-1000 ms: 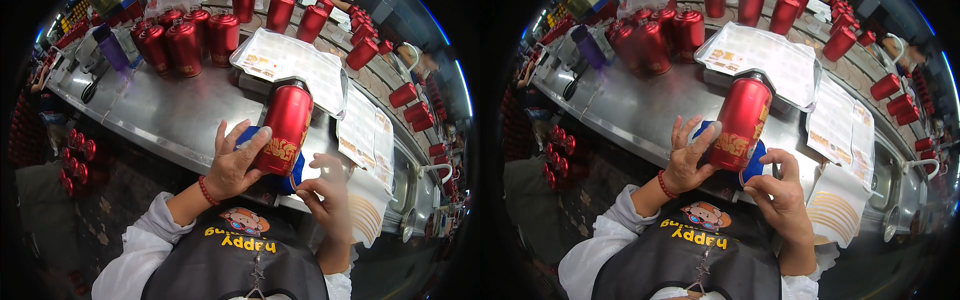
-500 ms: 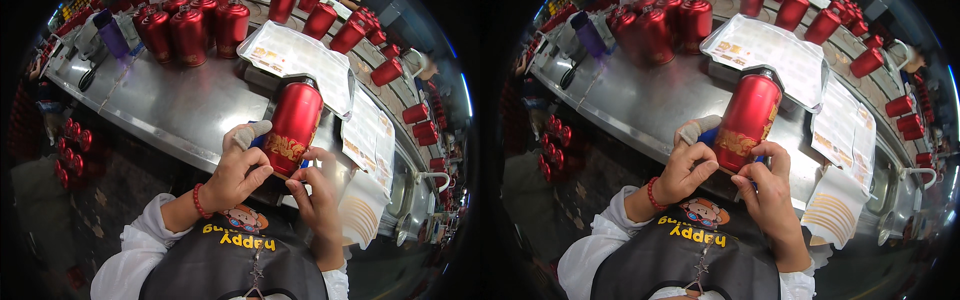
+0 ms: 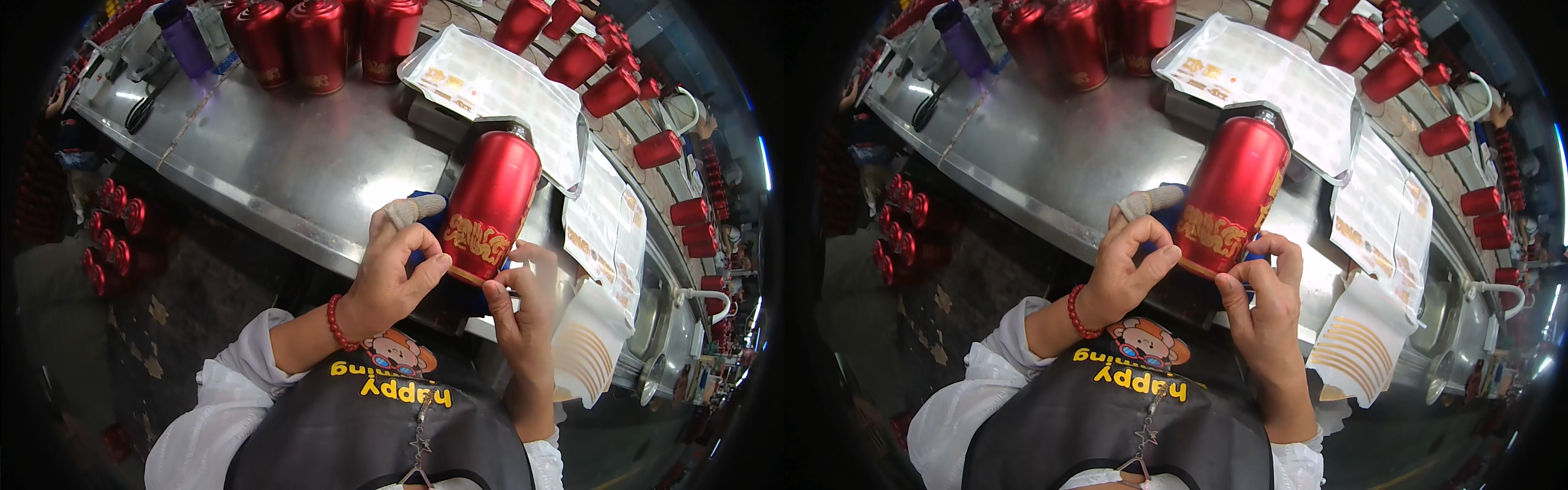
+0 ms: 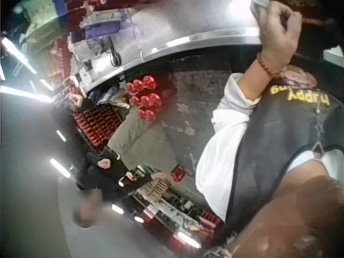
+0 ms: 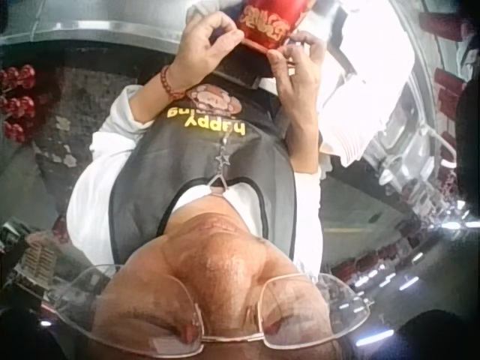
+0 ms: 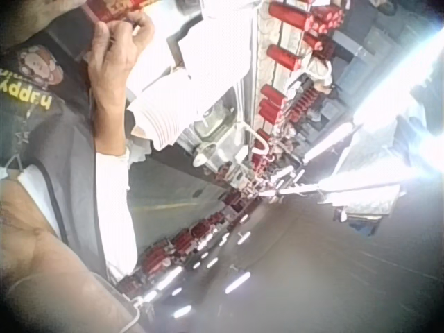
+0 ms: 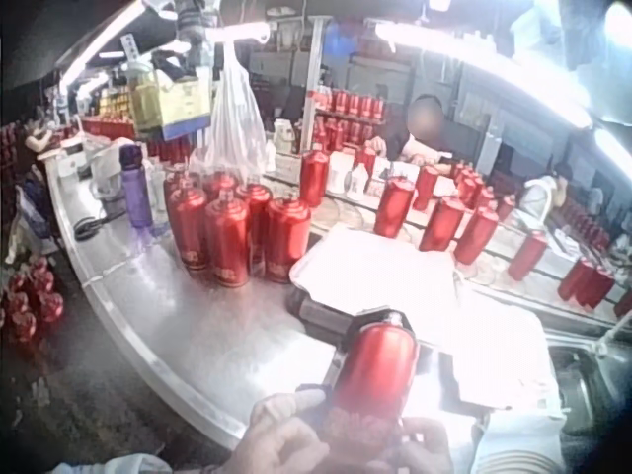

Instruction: The person applies gold labels to red cylindrical cans on a metal workbench. They peel each label from a backing sheet, align it on the can, and smooth it with a green sponge. The person repeats this process for multiple cans, placing finished cans aside.

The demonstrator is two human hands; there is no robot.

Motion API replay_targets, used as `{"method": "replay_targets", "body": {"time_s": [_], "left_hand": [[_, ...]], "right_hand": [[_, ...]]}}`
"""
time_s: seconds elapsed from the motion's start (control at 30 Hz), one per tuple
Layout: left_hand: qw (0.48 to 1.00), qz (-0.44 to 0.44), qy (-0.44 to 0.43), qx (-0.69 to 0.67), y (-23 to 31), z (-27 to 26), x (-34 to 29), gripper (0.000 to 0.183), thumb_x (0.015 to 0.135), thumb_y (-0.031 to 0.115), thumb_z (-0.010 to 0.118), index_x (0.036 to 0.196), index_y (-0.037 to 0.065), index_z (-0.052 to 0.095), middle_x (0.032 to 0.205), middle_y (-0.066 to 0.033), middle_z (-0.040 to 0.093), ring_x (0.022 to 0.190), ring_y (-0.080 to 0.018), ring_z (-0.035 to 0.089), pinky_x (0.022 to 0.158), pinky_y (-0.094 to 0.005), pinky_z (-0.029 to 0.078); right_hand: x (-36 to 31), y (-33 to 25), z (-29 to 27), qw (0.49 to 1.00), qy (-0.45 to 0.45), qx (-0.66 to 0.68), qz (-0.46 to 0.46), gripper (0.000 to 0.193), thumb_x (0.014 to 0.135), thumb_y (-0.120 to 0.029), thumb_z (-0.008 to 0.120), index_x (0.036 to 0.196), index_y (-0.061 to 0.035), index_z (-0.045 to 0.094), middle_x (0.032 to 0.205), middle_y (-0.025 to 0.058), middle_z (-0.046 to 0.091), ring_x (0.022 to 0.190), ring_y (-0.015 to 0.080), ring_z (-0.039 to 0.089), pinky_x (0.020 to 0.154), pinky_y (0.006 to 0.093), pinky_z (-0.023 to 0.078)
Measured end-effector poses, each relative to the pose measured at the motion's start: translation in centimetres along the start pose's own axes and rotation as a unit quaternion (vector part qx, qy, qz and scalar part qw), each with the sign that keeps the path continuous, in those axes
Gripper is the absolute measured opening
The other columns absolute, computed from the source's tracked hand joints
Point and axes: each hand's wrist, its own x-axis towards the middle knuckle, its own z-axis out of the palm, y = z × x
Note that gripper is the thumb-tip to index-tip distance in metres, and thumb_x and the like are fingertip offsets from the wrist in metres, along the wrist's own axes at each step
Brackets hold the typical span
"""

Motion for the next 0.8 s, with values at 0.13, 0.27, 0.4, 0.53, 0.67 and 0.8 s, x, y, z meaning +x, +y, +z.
{"method": "replay_targets", "body": {"time_s": [0.13, 0.27, 0.4, 0.53, 0.67, 0.8], "left_hand": [[1.0, 0.006, -0.002, 0.011, 0.1, 0.0, 0.0, 0.014, 0.089, 0.017, 0.072, 0.09, 0.007, 0.062, 0.137, -0.0223, 0.055, 0.124, -0.0359, 0.045, 0.109, -0.0446, 0.033], [0.999, -0.027, 0.009, -0.019, -0.1, 0.2, -0.1, 0.016, 0.092, 0.021, 0.07, 0.095, 0.007, 0.062, 0.132, -0.0213, 0.057, 0.122, -0.036, 0.045, 0.109, -0.0442, 0.032], [0.999, -0.03, 0.025, -0.026, -0.5, 0.6, -0.1, 0.026, 0.095, 0.029, 0.07, 0.103, 0.007, 0.059, 0.128, -0.0207, 0.056, 0.12, -0.0347, 0.046, 0.108, -0.0445, 0.031], [0.999, 0.006, 0.036, 0.006, -0.6, 1.1, 0.0, 0.036, 0.094, 0.034, 0.07, 0.111, 0.006, 0.055, 0.13, -0.021, 0.055, 0.118, -0.0333, 0.045, 0.108, -0.0455, 0.031], [1.0, -0.01, 0.022, 0.012, -0.6, 1.0, 0.0, 0.041, 0.094, 0.035, 0.071, 0.115, 0.005, 0.053, 0.13, -0.0197, 0.054, 0.118, -0.033, 0.045, 0.107, -0.0446, 0.032], [0.999, -0.032, 0.015, -0.005, -0.5, 1.0, -0.2, 0.039, 0.095, 0.032, 0.069, 0.117, 0.005, 0.053, 0.128, -0.018, 0.055, 0.117, -0.0329, 0.046, 0.105, -0.0446, 0.034]], "right_hand": [[-0.1, 0.1, 0.0, 1.0, 0.0, 0.004, 0.007, 0.017, 0.089, -0.011, 0.074, 0.085, 0.0009, 0.063, 0.11, 0.0197, 0.054, 0.107, 0.0321, 0.053, 0.09, 0.0388, 0.045], [-0.2, 0.2, -0.1, 1.0, 0.0, 0.007, 0.014, 0.017, 0.089, -0.012, 0.074, 0.084, 0.0006, 0.063, 0.11, 0.0195, 0.054, 0.107, 0.0318, 0.054, 0.089, 0.0383, 0.046], [-0.2, 0.2, -0.1, 1.0, 0.004, 0.01, 0.017, 0.017, 0.089, -0.012, 0.074, 0.084, 0.0004, 0.063, 0.11, 0.0196, 0.054, 0.107, 0.0318, 0.054, 0.088, 0.0383, 0.046], [-0.3, 0.1, -0.1, 0.999, 0.003, 0.025, 0.04, 0.017, 0.089, -0.012, 0.074, 0.084, 0.0004, 0.063, 0.11, 0.0199, 0.054, 0.106, 0.0319, 0.054, 0.088, 0.0383, 0.046], [-0.3, 0.3, -0.2, 0.999, -0.003, 0.028, 0.047, 0.018, 0.089, -0.013, 0.075, 0.084, 0.0004, 0.063, 0.11, 0.0201, 0.054, 0.106, 0.0322, 0.054, 0.088, 0.0384, 0.046], [-0.5, 0.8, 0.1, 0.996, -0.005, 0.05, 0.068, 0.02, 0.088, -0.014, 0.075, 0.083, 0.0003, 0.062, 0.109, 0.0203, 0.054, 0.106, 0.0323, 0.054, 0.087, 0.0385, 0.046]]}}
